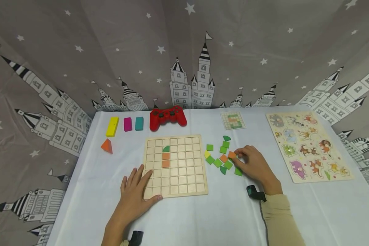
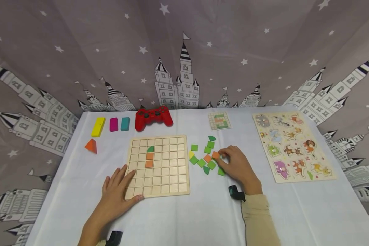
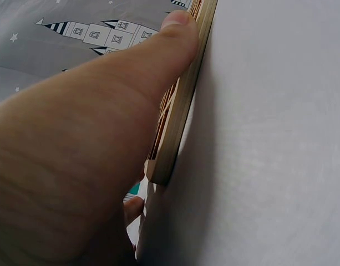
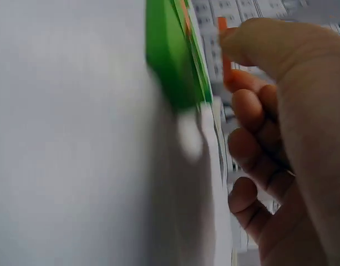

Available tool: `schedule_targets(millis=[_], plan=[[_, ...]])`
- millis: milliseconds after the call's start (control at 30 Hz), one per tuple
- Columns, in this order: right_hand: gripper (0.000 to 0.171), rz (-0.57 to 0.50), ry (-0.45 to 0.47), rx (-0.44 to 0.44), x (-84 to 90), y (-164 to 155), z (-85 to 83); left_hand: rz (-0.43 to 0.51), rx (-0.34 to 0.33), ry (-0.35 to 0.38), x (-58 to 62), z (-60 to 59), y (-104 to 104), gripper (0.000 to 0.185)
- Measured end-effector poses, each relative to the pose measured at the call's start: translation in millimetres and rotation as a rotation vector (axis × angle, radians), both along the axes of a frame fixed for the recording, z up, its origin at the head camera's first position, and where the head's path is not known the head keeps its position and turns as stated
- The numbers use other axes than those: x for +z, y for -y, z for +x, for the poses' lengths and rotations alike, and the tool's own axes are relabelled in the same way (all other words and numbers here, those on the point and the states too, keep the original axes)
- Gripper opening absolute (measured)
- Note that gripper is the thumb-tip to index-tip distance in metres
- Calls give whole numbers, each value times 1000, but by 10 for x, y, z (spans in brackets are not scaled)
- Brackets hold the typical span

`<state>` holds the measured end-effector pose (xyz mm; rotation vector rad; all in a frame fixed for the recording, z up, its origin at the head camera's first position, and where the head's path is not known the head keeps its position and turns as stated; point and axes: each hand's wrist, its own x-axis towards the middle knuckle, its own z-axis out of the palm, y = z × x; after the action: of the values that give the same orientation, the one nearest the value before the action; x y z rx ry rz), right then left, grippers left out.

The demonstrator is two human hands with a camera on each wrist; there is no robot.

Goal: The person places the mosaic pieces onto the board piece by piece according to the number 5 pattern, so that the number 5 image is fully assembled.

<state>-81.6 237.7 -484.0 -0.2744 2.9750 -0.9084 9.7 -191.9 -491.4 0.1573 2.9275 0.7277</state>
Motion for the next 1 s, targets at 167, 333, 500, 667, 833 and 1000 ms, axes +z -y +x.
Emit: schedule_targets(millis=[167,333,500,667,833,1000], plan=[[28,19,-37,95,50,359,-27,2,0,-1,-13,0,0,99],[29,36,-64,160,77,750,-24,3,-1,0,-13,2,0,99],[27,18,-117,223,96,1100,-38,3,4,1,-6,2,3,100],[26,20,-145,287,95,1411,-66,-1,8,8,0,1,0,100],[25,72,-146,307,81,1684,-82,-21,9,10,-10,2,-2,100],[22,111,-127,324,86,1834,-89,-31,11,10,-13,-2,-3,101]])
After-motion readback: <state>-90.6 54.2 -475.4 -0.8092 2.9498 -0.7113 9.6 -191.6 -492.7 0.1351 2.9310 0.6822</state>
